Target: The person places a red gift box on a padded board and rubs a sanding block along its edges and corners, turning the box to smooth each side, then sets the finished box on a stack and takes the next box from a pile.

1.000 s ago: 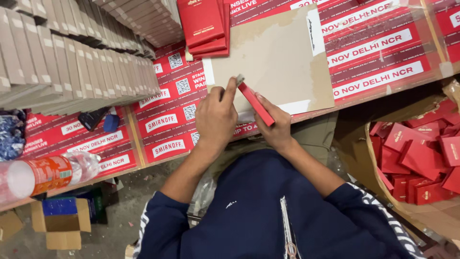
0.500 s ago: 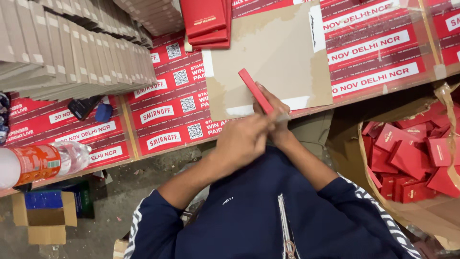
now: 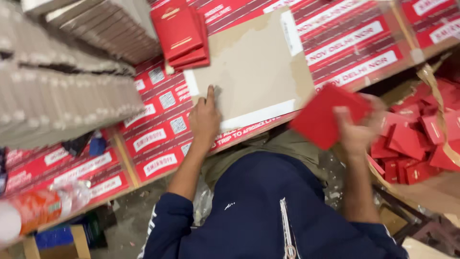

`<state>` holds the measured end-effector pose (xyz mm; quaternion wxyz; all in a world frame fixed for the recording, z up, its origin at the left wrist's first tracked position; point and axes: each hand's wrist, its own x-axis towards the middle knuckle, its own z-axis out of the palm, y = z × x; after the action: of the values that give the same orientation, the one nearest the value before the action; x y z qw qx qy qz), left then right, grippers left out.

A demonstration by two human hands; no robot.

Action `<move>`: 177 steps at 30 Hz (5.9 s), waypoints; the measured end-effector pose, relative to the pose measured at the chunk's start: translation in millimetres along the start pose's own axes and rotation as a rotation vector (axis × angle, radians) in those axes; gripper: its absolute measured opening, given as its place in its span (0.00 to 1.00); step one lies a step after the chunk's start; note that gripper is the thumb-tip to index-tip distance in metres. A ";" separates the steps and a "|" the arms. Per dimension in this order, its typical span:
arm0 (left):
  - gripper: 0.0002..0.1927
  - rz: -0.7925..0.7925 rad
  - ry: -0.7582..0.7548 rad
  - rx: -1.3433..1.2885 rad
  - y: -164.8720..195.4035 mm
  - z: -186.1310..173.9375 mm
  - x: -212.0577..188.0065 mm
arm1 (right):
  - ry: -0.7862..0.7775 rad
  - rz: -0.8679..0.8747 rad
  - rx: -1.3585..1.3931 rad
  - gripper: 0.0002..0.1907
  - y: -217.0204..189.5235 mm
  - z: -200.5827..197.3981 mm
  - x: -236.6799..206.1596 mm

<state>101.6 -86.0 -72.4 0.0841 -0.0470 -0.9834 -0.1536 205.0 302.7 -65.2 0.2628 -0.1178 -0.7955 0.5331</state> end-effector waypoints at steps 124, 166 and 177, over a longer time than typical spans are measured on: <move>0.13 0.372 0.138 -0.590 32.1 56.9 106.1 | -0.905 -0.460 -0.635 0.68 -39.4 187.1 119.3; 0.13 0.049 -0.102 -0.373 123.8 46.4 130.1 | -0.602 0.509 0.327 0.15 21.1 191.6 109.1; 0.12 -0.194 -0.026 -0.184 31.9 49.4 146.6 | -0.538 0.621 0.318 0.12 19.2 193.2 101.9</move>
<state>-45.9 -30.6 -83.0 0.0512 0.0386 -0.9661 -0.2502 13.1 206.2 -109.6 -0.1117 -0.1664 -0.6706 0.7142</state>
